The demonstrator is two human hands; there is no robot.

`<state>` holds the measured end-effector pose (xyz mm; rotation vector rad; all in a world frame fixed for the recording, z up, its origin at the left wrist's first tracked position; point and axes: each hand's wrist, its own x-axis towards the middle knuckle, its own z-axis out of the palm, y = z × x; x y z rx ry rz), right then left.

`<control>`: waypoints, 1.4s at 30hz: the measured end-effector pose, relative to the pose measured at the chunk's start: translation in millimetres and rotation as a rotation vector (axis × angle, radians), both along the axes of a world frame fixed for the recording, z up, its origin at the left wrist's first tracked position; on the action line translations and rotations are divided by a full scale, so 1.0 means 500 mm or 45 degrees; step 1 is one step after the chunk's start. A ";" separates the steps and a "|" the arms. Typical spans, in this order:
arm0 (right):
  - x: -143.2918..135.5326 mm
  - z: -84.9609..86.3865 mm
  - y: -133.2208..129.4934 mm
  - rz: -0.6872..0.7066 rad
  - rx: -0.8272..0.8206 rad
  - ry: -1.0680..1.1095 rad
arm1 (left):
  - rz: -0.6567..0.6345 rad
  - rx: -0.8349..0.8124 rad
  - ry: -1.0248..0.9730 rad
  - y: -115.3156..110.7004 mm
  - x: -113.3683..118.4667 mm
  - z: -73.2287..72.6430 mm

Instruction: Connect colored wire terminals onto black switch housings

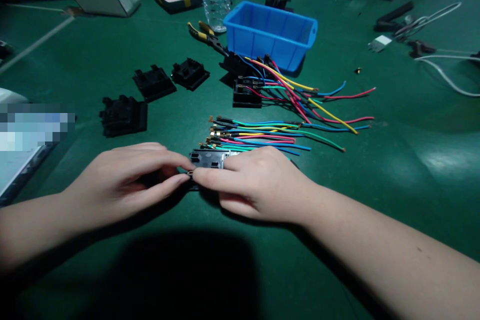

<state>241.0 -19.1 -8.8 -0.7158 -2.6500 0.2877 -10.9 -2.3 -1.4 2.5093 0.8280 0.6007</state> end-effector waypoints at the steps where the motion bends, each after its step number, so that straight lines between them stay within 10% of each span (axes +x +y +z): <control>1: -0.001 0.000 0.000 0.004 0.022 -0.013 | -0.002 0.005 0.003 0.000 0.000 -0.001; 42: -0.003 -0.006 0.003 -0.070 0.025 0.053 | -0.184 0.198 -0.076 0.004 -0.011 -0.011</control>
